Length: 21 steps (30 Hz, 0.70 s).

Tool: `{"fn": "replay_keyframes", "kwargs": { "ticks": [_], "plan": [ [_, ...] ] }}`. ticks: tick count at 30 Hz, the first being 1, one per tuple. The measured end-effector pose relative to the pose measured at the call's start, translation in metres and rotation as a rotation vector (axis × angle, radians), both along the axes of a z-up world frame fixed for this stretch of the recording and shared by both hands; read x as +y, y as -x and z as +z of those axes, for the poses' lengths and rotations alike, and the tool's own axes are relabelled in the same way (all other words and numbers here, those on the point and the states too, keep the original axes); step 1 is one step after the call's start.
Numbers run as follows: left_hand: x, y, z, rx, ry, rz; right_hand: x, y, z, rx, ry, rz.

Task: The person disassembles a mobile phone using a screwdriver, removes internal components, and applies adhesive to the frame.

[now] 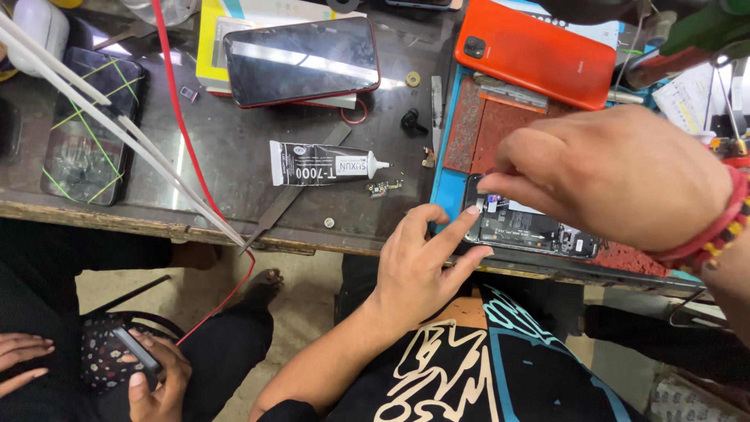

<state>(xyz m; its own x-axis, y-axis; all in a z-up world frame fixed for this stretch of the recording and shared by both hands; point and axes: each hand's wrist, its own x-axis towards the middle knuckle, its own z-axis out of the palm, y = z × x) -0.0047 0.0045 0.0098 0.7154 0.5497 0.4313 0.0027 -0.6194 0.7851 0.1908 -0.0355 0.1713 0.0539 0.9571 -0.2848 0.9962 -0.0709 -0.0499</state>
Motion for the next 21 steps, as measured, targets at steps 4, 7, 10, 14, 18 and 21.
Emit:
{"fn": "replay_keyframes", "kwargs": {
  "ticks": [4, 7, 10, 14, 18, 21],
  "plan": [
    [0.0001, -0.0002, -0.0007, 0.012, 0.011, -0.008, 0.0019, -0.0018, 0.0025, 0.365, -0.307, 0.228],
    [-0.0007, -0.0004, -0.0017, 0.007, 0.005, -0.009, -0.0023, -0.0013, 0.001, 0.038, -0.024, 0.006],
    [-0.001, -0.002, -0.0021, 0.003, -0.009, 0.001, -0.0018, -0.0076, -0.0018, 0.281, -0.268, 0.148],
    [-0.0016, -0.0011, -0.0023, 0.011, -0.009, 0.006, -0.0046, -0.0057, -0.0037, 0.151, -0.112, 0.087],
    [-0.0026, -0.0019, -0.0019, 0.025, -0.006, 0.009, -0.0007, -0.0058, -0.0001, 0.418, -0.352, 0.235],
    [-0.0029, -0.002, -0.0022, 0.028, -0.003, 0.01, -0.0013, -0.004, 0.0009, 0.263, -0.191, 0.121]
  ]
}}
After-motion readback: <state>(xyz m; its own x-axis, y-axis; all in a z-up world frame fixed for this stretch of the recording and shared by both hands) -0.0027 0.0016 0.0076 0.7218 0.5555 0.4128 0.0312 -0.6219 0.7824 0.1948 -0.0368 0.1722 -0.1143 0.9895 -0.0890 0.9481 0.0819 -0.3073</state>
